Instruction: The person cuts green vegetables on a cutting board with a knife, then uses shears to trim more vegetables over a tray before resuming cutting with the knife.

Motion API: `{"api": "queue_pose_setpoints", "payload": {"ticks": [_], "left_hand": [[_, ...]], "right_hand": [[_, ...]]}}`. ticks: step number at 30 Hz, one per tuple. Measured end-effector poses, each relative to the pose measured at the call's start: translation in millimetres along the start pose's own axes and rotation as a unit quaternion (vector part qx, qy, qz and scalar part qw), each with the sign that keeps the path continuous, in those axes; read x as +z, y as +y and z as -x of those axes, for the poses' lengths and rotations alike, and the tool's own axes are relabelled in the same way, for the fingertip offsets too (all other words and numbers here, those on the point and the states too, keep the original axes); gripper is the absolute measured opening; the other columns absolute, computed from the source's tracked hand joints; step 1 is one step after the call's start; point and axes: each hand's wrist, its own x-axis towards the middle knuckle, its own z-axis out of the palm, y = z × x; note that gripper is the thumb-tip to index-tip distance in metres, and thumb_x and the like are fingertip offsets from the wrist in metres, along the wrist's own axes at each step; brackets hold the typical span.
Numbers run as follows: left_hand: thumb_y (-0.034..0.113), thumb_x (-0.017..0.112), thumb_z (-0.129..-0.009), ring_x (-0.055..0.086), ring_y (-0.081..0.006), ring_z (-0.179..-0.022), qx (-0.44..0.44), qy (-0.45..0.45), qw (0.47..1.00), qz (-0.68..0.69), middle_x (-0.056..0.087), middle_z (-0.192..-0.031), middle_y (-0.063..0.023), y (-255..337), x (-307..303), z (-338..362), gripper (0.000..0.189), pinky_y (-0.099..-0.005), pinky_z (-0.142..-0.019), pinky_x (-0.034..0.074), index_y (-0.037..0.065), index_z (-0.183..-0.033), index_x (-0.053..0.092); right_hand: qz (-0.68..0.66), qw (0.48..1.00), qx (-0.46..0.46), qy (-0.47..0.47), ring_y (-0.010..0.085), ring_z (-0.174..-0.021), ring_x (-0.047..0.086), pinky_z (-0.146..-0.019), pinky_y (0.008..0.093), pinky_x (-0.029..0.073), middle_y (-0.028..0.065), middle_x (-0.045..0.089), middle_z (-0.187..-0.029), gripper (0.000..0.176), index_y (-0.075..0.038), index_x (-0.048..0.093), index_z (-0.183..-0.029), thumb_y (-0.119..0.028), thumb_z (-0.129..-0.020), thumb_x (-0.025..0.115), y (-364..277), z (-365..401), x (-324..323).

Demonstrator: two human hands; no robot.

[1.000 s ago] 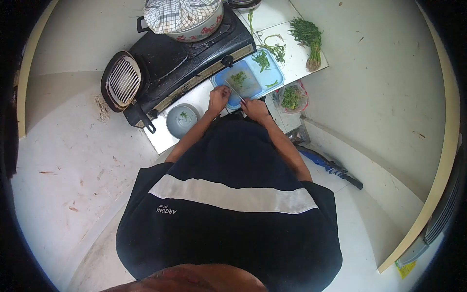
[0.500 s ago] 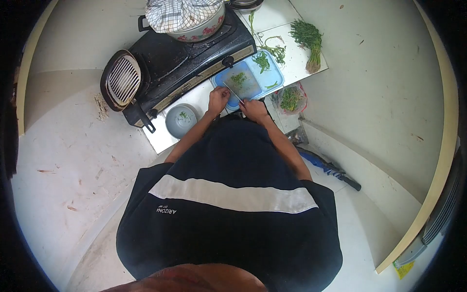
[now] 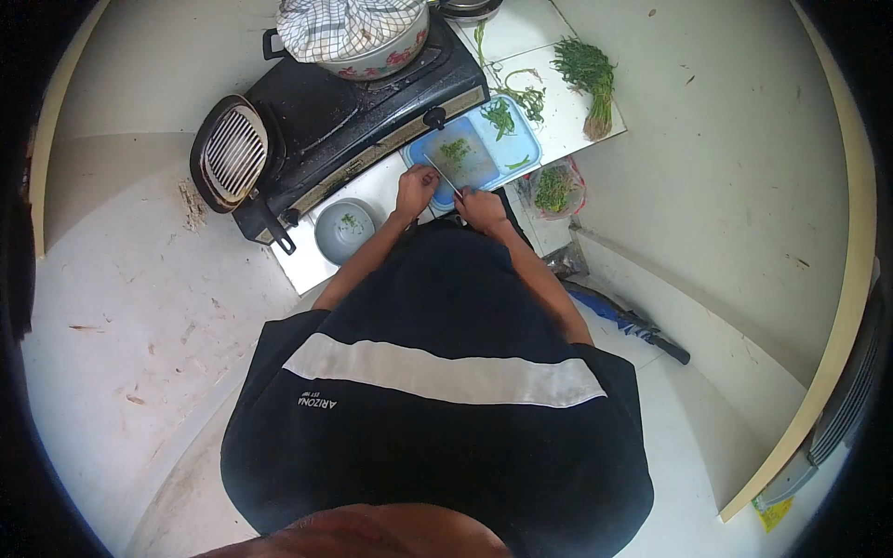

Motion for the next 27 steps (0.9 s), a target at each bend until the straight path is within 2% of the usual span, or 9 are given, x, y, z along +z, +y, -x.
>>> {"api": "queue_pose_setpoints", "payload": {"ticks": [6,9,12,22,27], "left_hand": [[0.004,0.069,-0.083,0.068,-0.0317,-0.073,0.025,-0.014,1.000,-0.004,0.065,-0.084,-0.0166,2,-6,-1,0.010,-0.0401,-0.068,0.054,-0.001,-0.091,0.073],[0.003,0.068,-0.081,0.068,-0.0324,-0.073,0.021,-0.016,0.999,-0.038,0.065,-0.084,-0.0167,6,-5,-2,0.010,-0.0402,-0.068,0.054,-0.001,-0.090,0.072],[0.003,0.068,-0.081,0.068,-0.0324,-0.073,0.018,-0.008,1.000,-0.006,0.064,-0.083,-0.0170,6,-4,0,0.010,-0.0408,-0.069,0.054,-0.001,-0.089,0.072],[0.004,0.068,-0.081,0.066,-0.0332,-0.072,0.037,-0.003,0.999,-0.038,0.063,-0.081,-0.0172,7,-3,-2,0.007,-0.0420,-0.068,0.053,-0.001,-0.086,0.071],[0.004,0.069,-0.081,0.066,-0.0331,-0.073,0.015,0.003,0.999,-0.034,0.064,-0.084,-0.0169,8,-2,-1,0.008,-0.0418,-0.068,0.053,-0.002,-0.086,0.071]], "right_hand": [[0.007,1.000,-0.010,-0.016,0.0426,-0.066,0.069,-0.064,0.0523,0.056,0.0229,0.067,-0.068,0.046,0.000,0.062,-0.094,-0.043,-0.103,0.048,-2,-8,-1],[0.021,1.000,-0.016,-0.004,0.0419,-0.065,0.069,-0.063,0.0520,0.056,0.0229,0.067,-0.068,0.046,0.001,0.062,-0.092,-0.042,-0.102,0.049,-6,-7,-4],[0.019,0.999,-0.030,0.007,0.0416,-0.064,0.069,-0.062,0.0524,0.056,0.0225,0.067,-0.067,0.045,0.001,0.062,-0.092,-0.041,-0.102,0.050,-2,-6,-1],[0.011,0.999,-0.032,0.011,0.0402,-0.066,0.070,-0.064,0.0508,0.057,0.0222,0.068,-0.070,0.044,0.001,0.063,-0.089,-0.040,-0.102,0.050,-4,-11,-2],[0.019,0.999,-0.035,0.019,0.0387,-0.068,0.071,-0.065,0.0499,0.057,0.0207,0.070,-0.072,0.044,0.000,0.064,-0.088,-0.039,-0.102,0.050,-1,-6,1]]}}
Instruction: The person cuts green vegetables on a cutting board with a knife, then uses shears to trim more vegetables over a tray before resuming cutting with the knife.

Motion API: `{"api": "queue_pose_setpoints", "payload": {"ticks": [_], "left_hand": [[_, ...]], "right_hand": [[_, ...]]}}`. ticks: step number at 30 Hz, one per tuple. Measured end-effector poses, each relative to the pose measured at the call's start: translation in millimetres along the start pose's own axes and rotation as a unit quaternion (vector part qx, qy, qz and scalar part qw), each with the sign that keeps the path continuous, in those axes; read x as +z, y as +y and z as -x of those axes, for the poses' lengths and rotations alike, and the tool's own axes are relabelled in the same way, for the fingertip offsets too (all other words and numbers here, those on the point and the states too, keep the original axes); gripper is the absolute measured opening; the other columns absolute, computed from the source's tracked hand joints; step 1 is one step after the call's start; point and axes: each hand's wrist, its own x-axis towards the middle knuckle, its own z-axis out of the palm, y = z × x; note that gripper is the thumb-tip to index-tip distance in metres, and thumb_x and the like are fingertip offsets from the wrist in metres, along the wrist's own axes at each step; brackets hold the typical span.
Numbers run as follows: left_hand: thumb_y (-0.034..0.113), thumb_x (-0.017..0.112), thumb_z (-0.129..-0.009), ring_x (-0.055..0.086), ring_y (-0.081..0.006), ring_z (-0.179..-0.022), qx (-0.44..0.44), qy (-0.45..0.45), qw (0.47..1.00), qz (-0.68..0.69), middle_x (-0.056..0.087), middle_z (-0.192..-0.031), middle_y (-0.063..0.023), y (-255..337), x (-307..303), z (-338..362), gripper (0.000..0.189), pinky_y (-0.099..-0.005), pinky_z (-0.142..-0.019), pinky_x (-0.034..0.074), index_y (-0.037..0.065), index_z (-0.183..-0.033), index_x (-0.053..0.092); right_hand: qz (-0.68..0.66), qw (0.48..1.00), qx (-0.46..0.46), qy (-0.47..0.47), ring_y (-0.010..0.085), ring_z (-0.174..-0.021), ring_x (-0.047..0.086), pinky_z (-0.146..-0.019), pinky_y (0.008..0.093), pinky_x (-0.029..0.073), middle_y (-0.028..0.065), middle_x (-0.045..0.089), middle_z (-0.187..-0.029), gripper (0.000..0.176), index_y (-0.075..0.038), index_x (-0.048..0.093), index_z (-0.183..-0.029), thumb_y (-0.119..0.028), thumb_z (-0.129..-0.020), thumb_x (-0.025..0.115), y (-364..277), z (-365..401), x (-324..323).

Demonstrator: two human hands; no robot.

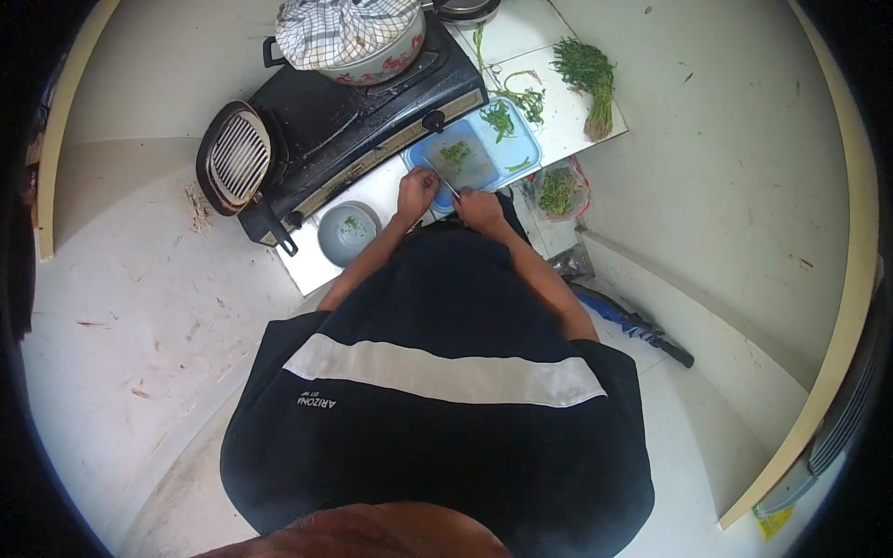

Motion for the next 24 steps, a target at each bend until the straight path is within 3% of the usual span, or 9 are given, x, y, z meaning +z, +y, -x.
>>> {"api": "queue_pose_setpoints", "payload": {"ticks": [10,12,16,18,24], "left_hand": [[0.007,0.067,-0.084,0.066,-0.0347,-0.075,0.007,-0.014,1.000,-0.009,0.066,-0.088,-0.0173,-9,2,2,0.012,-0.0413,-0.072,0.054,0.000,-0.091,0.073],[0.008,0.068,-0.085,0.066,-0.0356,-0.076,0.052,0.021,0.998,-0.042,0.067,-0.089,-0.0170,-10,2,2,0.011,-0.0417,-0.074,0.054,0.000,-0.090,0.073],[0.008,0.068,-0.085,0.067,-0.0343,-0.077,0.042,0.028,0.998,-0.032,0.068,-0.089,-0.0165,-6,1,3,0.010,-0.0419,-0.076,0.054,0.000,-0.090,0.072],[0.009,0.069,-0.086,0.068,-0.0329,-0.078,-0.006,0.005,1.000,0.009,0.068,-0.088,-0.0163,-5,1,3,0.011,-0.0422,-0.076,0.055,0.000,-0.091,0.072],[0.008,0.069,-0.085,0.068,-0.0319,-0.080,-0.011,0.005,1.000,0.000,0.068,-0.086,-0.0156,-9,1,1,0.010,-0.0420,-0.076,0.055,0.001,-0.090,0.072]], "right_hand": [[0.014,1.000,0.019,-0.006,0.0380,-0.067,0.071,-0.064,0.0492,0.057,0.0197,0.070,-0.072,0.045,-0.001,0.064,-0.084,-0.040,-0.101,0.051,-2,-1,-1],[0.010,1.000,0.008,0.002,0.0385,-0.065,0.070,-0.063,0.0498,0.057,0.0196,0.069,-0.071,0.045,-0.001,0.065,-0.086,-0.040,-0.101,0.051,2,1,1],[-0.005,1.000,0.004,0.002,0.0391,-0.064,0.069,-0.061,0.0509,0.056,0.0200,0.069,-0.069,0.045,-0.001,0.065,-0.090,-0.042,-0.102,0.050,8,13,-3],[0.006,1.000,0.027,0.002,0.0398,-0.062,0.069,-0.060,0.0519,0.055,0.0206,0.067,-0.066,0.045,-0.001,0.065,-0.090,-0.043,-0.102,0.050,9,16,-6],[-0.009,1.000,-0.002,0.014,0.0414,-0.061,0.067,-0.059,0.0531,0.054,0.0220,0.065,-0.064,0.046,-0.001,0.065,-0.090,-0.043,-0.101,0.051,8,14,-8]]}}
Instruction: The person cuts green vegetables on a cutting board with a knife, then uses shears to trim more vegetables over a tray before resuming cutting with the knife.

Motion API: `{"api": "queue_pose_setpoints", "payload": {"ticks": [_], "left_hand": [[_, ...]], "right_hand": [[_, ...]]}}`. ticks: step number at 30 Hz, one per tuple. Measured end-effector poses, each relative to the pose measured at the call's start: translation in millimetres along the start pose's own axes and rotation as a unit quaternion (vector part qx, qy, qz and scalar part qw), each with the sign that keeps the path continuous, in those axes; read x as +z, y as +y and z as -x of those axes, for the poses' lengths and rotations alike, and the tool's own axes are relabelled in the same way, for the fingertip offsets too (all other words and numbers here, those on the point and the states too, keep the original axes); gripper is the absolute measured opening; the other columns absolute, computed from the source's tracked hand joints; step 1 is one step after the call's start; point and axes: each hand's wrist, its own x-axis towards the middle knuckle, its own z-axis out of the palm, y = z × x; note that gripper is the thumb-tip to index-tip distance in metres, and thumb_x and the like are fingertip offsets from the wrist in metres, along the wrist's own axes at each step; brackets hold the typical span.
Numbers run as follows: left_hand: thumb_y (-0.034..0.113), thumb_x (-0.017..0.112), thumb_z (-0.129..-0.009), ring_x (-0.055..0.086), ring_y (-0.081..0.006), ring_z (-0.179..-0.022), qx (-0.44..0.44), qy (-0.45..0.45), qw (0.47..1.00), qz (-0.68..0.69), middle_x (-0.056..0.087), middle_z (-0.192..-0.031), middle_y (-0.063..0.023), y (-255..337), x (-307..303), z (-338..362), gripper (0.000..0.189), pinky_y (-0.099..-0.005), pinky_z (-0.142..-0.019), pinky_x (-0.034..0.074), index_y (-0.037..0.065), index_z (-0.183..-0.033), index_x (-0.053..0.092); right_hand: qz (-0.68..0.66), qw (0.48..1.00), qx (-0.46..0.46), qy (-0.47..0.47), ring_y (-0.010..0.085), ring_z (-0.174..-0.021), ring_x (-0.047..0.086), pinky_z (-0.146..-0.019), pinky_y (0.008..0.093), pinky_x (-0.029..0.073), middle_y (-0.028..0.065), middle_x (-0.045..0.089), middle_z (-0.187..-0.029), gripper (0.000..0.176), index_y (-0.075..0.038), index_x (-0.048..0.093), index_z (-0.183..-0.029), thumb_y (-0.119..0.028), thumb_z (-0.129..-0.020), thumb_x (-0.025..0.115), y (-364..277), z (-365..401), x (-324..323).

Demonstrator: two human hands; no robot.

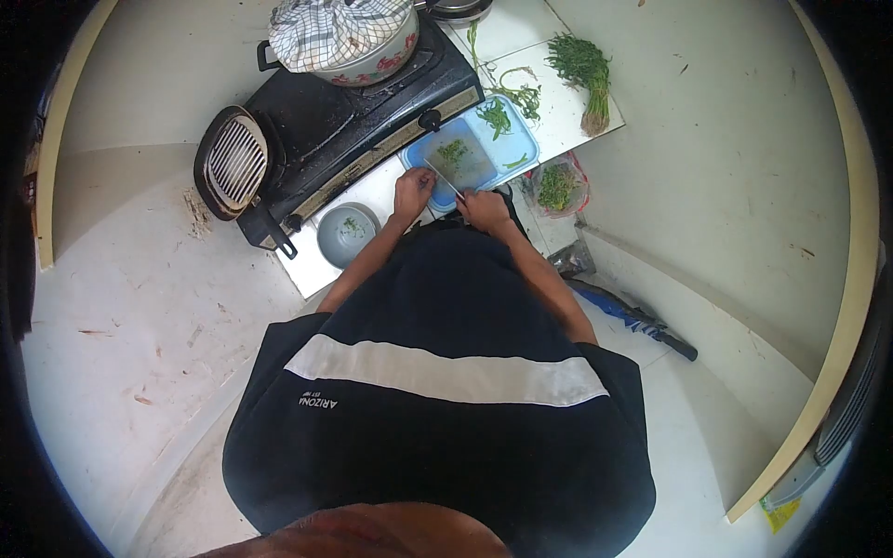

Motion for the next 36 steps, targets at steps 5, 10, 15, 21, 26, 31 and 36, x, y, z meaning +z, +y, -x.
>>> {"api": "queue_pose_setpoints", "payload": {"ticks": [5,10,15,21,26,31,36], "left_hand": [[0.007,0.068,-0.083,0.068,-0.0329,-0.082,0.035,-0.007,0.999,-0.023,0.068,-0.086,-0.0151,1,-2,-1,0.009,-0.0420,-0.076,0.054,0.001,-0.088,0.072],[0.007,0.068,-0.083,0.067,-0.0332,-0.082,0.018,-0.011,1.000,-0.009,0.068,-0.086,-0.0154,5,-3,0,0.009,-0.0421,-0.076,0.054,0.001,-0.088,0.073],[0.006,0.068,-0.082,0.068,-0.0333,-0.081,0.018,-0.014,1.000,0.006,0.067,-0.086,-0.0151,2,-2,-1,0.009,-0.0412,-0.075,0.054,0.001,-0.089,0.072],[0.007,0.069,-0.083,0.068,-0.0334,-0.079,0.021,-0.013,1.000,-0.013,0.066,-0.086,-0.0154,2,-2,-1,0.010,-0.0418,-0.075,0.054,0.000,-0.089,0.072],[0.006,0.068,-0.083,0.068,-0.0332,-0.079,0.021,-0.018,0.999,-0.017,0.066,-0.085,-0.0155,4,-5,-2,0.010,-0.0418,-0.075,0.054,0.000,-0.090,0.072],[0.007,0.068,-0.084,0.068,-0.0329,-0.078,0.010,-0.021,1.000,-0.010,0.066,-0.086,-0.0152,9,-5,-1,0.010,-0.0415,-0.074,0.055,0.000,-0.089,0.072],[0.007,0.068,-0.085,0.068,-0.0321,-0.078,0.007,-0.035,0.999,-0.032,0.066,-0.086,-0.0147,3,-4,-1,0.010,-0.0406,-0.073,0.055,0.000,-0.091,0.072]], "right_hand": [[0.031,0.999,-0.006,-0.033,0.0374,-0.064,0.070,-0.059,0.0489,0.057,0.0176,0.068,-0.067,0.042,-0.003,0.063,-0.094,-0.042,-0.101,0.051,4,-2,4],[0.022,0.999,-0.009,-0.037,0.0373,-0.064,0.070,-0.059,0.0489,0.057,0.0176,0.068,-0.068,0.042,-0.002,0.063,-0.092,-0.042,-0.100,0.052,2,-5,3],[-0.001,1.000,-0.008,-0.013,0.0411,-0.063,0.068,-0.060,0.0516,0.055,0.0217,0.067,-0.067,0.047,0.000,0.065,-0.092,-0.044,-0.101,0.051,-1,-16,8],[0.018,0.999,0.005,-0.033,0.0379,-0.066,0.071,-0.060,0.0485,0.057,0.0189,0.070,-0.072,0.047,-0.002,0.066,-0.089,-0.045,-0.102,0.049,-4,-10,-2],[0.023,0.999,-0.010,-0.029,0.0377,-0.066,0.071,-0.061,0.0482,0.057,0.0187,0.070,-0.072,0.047,-0.002,0.065,-0.089,-0.044,-0.101,0.050,-3,-16,5],[0.011,1.000,-0.002,-0.028,0.0394,-0.068,0.070,-0.065,0.0504,0.057,0.0218,0.070,-0.074,0.047,-0.001,0.066,-0.090,-0.043,-0.102,0.049,-7,-19,5],[0.028,0.999,0.014,-0.042,0.0383,-0.069,0.071,-0.064,0.0492,0.057,0.0211,0.070,-0.074,0.048,-0.001,0.065,-0.088,-0.044,-0.102,0.048,-2,-6,8]]}}
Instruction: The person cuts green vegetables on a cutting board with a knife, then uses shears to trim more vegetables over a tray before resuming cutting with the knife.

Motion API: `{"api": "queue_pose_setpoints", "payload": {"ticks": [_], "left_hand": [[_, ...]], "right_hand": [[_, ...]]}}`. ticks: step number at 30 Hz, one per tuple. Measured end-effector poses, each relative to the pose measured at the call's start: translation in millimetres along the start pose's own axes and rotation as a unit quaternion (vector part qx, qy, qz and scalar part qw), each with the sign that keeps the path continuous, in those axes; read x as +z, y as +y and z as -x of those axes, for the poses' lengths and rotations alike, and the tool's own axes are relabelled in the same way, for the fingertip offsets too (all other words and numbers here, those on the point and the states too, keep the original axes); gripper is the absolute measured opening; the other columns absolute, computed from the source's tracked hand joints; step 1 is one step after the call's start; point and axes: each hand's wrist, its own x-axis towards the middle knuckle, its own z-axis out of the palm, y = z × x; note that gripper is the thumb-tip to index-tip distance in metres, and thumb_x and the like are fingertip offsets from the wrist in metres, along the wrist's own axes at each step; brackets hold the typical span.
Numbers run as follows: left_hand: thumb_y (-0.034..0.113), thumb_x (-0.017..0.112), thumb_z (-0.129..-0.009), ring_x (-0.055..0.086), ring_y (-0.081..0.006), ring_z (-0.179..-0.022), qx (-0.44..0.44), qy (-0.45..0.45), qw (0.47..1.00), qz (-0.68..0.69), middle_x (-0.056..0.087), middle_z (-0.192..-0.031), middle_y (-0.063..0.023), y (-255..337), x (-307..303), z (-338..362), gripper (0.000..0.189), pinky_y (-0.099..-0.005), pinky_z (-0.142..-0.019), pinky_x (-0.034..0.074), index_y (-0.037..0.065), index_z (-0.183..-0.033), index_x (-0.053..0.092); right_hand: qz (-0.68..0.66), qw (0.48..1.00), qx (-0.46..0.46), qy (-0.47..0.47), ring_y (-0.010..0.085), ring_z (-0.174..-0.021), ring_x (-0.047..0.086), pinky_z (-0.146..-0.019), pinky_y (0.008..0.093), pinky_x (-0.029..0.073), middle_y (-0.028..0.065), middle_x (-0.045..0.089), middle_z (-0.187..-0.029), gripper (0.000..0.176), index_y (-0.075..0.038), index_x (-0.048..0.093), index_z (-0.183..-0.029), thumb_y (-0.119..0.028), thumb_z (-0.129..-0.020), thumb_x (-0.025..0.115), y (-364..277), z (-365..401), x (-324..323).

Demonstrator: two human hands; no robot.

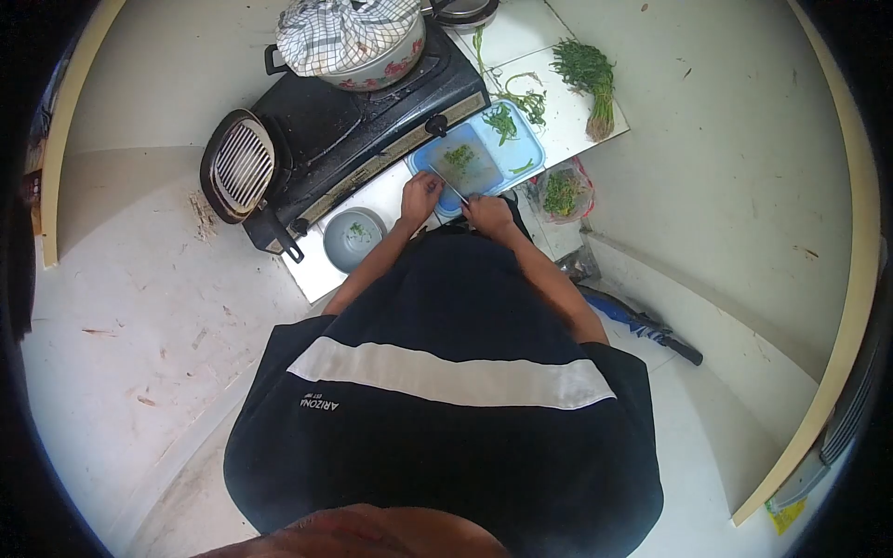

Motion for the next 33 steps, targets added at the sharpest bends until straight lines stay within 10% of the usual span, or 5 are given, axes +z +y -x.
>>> {"api": "queue_pose_setpoints", "payload": {"ticks": [33], "left_hand": [[0.003,0.067,-0.086,0.068,-0.0344,-0.075,0.027,-0.004,0.999,0.043,0.066,-0.088,-0.0165,-4,-5,1,0.010,-0.0409,-0.070,0.054,0.000,-0.094,0.073]], "right_hand": [[-0.010,1.000,0.004,0.010,0.0412,-0.069,0.070,-0.065,0.0523,0.056,0.0229,0.069,-0.072,0.048,0.001,0.064,-0.094,-0.043,-0.103,0.047,-8,-10,1]]}}
